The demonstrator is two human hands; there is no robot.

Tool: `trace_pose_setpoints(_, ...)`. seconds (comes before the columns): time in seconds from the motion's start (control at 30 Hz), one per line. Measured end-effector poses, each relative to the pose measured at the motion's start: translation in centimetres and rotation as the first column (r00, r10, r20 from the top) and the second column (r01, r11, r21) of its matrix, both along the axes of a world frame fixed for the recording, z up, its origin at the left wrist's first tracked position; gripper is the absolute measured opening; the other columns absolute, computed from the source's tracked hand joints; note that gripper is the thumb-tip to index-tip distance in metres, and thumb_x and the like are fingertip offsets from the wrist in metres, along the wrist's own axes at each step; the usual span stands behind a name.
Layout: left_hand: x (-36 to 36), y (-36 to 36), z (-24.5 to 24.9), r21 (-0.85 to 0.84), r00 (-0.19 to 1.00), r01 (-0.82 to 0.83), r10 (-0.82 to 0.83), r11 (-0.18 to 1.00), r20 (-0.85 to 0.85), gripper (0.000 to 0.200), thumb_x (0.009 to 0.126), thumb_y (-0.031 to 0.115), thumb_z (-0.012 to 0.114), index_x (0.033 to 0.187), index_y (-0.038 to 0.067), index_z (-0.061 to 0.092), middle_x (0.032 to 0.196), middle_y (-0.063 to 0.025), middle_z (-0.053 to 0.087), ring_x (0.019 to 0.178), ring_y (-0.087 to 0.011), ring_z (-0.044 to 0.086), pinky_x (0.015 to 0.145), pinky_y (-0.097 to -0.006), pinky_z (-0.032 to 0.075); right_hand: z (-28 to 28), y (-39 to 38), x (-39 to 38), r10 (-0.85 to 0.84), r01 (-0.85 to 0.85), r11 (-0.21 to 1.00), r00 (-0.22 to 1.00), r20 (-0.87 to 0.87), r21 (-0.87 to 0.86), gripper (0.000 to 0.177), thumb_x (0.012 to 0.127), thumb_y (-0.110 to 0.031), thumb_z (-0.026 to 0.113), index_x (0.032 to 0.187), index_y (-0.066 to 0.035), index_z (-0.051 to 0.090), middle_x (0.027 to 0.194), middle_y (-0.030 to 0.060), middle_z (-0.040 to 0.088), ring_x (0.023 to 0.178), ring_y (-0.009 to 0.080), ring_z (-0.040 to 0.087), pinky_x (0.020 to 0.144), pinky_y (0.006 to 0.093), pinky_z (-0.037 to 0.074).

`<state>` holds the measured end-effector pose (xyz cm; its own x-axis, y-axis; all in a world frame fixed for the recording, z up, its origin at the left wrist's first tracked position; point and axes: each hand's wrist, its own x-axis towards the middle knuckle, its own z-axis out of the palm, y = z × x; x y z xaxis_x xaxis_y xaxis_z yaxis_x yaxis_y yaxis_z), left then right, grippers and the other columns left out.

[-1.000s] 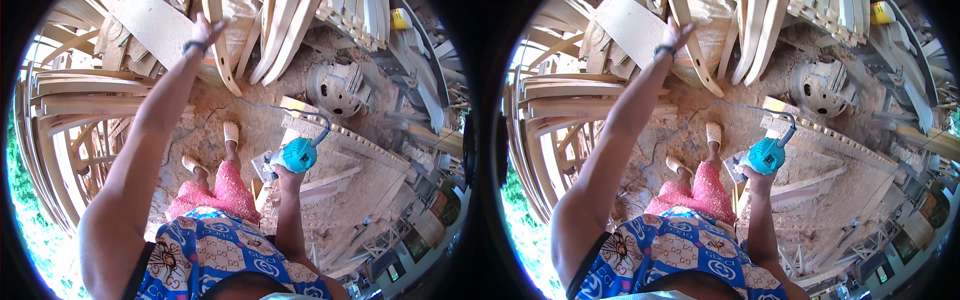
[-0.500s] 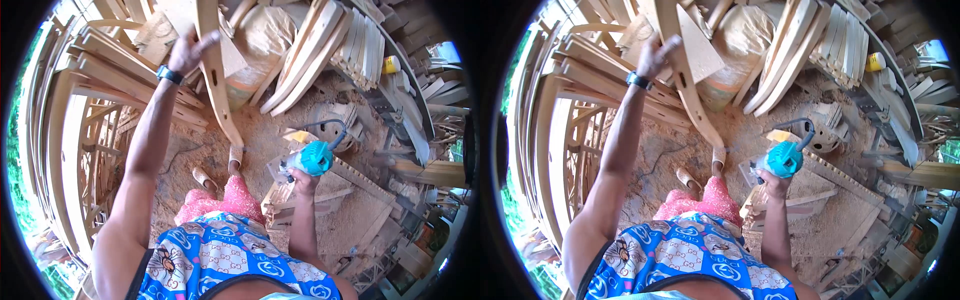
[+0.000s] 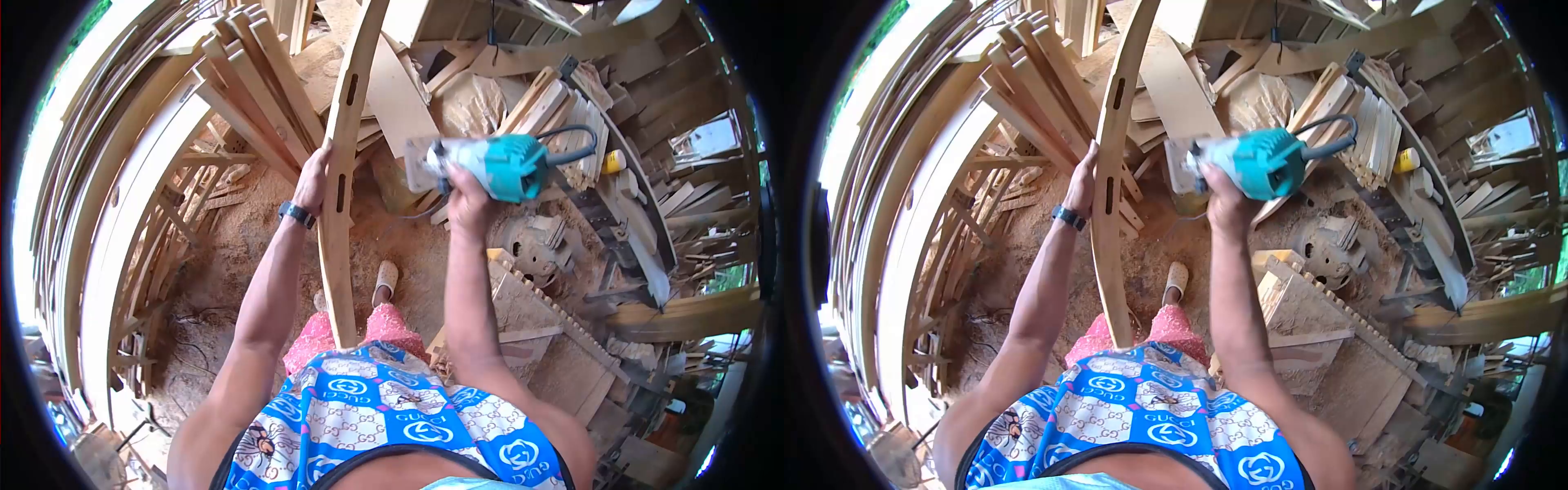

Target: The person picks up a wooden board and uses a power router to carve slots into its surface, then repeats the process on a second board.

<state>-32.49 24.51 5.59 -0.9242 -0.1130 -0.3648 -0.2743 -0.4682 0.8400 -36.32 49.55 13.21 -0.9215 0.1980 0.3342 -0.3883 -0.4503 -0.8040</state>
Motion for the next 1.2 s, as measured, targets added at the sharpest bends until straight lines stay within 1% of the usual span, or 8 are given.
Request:
trace_pose_setpoints(0.23, 3.7, -3.2, 4.6, 0.031, 0.998, -0.047, 0.045, 0.998, 0.047, 0.074, 0.101, 0.070, 0.042, 0.108, -0.001, 0.061, 0.073, -0.0145, 0.065, 0.056, -0.0264, 0.067, 0.050, -0.0391, 0.056, 3.8, -11.3, 0.0, 0.040, -0.050, 0.997, 0.989, -0.142, -0.062, 0.053, 0.067, 0.002, 0.077, 0.117, -0.003, 0.060, 0.107, 0.0034, 0.065, 0.094, 0.0173, 0.064, 0.095, 0.0350, 0.051)
trace_pose_setpoints(0.53, 6.5, -5.4, 4.5, -0.050, 0.992, -0.126, 0.125, 0.991, -0.025, 0.066, 0.103, 0.063, 0.044, 0.114, 0.002, 0.066, 0.081, -0.0137, 0.068, 0.060, -0.0232, 0.066, 0.054, -0.0366, 0.056, 5.5, -16.3, 3.2, 0.175, -0.140, 0.977, 0.958, -0.227, 0.159, 0.058, 0.062, 0.005, 0.071, 0.119, -0.004, 0.059, 0.111, 0.0075, 0.063, 0.102, 0.0233, 0.064, 0.098, 0.0394, 0.052)
trace_pose_setpoints(0.63, 6.4, -5.6, 4.0, -0.134, 0.995, -0.088, 0.079, 0.987, -0.064, 0.068, 0.104, 0.063, 0.043, 0.123, 0.001, 0.065, 0.096, -0.0147, 0.070, 0.075, -0.0208, 0.068, 0.066, -0.0360, 0.057, 5.5, -16.7, 3.9, 0.175, -0.135, 0.974, 0.958, -0.226, 0.181, 0.060, 0.062, 0.005, 0.070, 0.120, -0.004, 0.057, 0.112, 0.0084, 0.062, 0.102, 0.0247, 0.064, 0.098, 0.0400, 0.053)
trace_pose_setpoints(0.73, 6.2, -5.2, 3.8, -0.168, 0.995, -0.052, 0.036, 0.984, -0.092, 0.071, 0.106, 0.059, 0.041, 0.135, -0.003, 0.060, 0.125, -0.0165, 0.066, 0.109, -0.0176, 0.060, 0.095, -0.0350, 0.049, 5.9, -16.7, 4.2, 0.166, -0.145, 0.983, 0.964, -0.210, 0.114, 0.064, 0.063, 0.003, 0.070, 0.125, -0.004, 0.053, 0.115, 0.0110, 0.061, 0.105, 0.0248, 0.063, 0.099, 0.0399, 0.052)
trace_pose_setpoints(0.83, 6.9, -4.4, 5.7, -0.368, 0.990, -0.089, 0.040, 0.925, -0.139, 0.074, 0.107, 0.058, 0.030, 0.100, -0.008, 0.062, 0.096, -0.0195, 0.068, 0.088, -0.0255, 0.061, 0.084, -0.0416, 0.046, 5.7, -16.4, 3.5, 0.135, -0.128, 0.991, 0.968, -0.210, 0.044, 0.065, 0.063, 0.003, 0.070, 0.125, -0.003, 0.053, 0.115, 0.0113, 0.061, 0.106, 0.0251, 0.062, 0.100, 0.0402, 0.052)
trace_pose_setpoints(0.9, 6.4, -4.1, 5.3, -0.441, 0.982, -0.123, 0.046, 0.889, -0.181, 0.074, 0.107, 0.057, 0.028, 0.093, -0.010, 0.057, 0.090, -0.0236, 0.065, 0.086, -0.0300, 0.059, 0.083, -0.0442, 0.044, 5.8, -15.9, 2.5, 0.137, -0.129, 0.990, 0.963, -0.230, 0.052, 0.066, 0.063, 0.002, 0.070, 0.126, -0.003, 0.052, 0.115, 0.0112, 0.061, 0.106, 0.0258, 0.062, 0.101, 0.0412, 0.052)
trace_pose_setpoints(1.17, 5.8, -2.9, 5.1, -0.523, 0.971, -0.067, -0.064, 0.850, -0.228, 0.069, 0.110, 0.052, 0.025, 0.103, -0.011, 0.053, 0.104, -0.0276, 0.062, 0.097, -0.0388, 0.057, 0.091, -0.0463, 0.042, 7.5, -14.8, -1.0, 0.016, -0.031, 0.998, 0.959, -0.283, -0.051, 0.066, 0.061, 0.004, 0.067, 0.125, -0.002, 0.053, 0.113, 0.0123, 0.061, 0.105, 0.0270, 0.063, 0.097, 0.0429, 0.055)
trace_pose_setpoints(1.2, 5.9, -2.9, 5.5, -0.507, 0.982, -0.022, -0.078, 0.861, -0.174, 0.069, 0.109, 0.055, 0.028, 0.111, -0.008, 0.056, 0.108, -0.0209, 0.063, 0.100, -0.0296, 0.057, 0.094, -0.0403, 0.043, 8.0, -14.6, -1.5, 0.005, -0.027, 0.997, 0.955, -0.295, -0.073, 0.064, 0.060, 0.004, 0.067, 0.122, -0.002, 0.055, 0.112, 0.0115, 0.062, 0.105, 0.0269, 0.064, 0.096, 0.0418, 0.056)
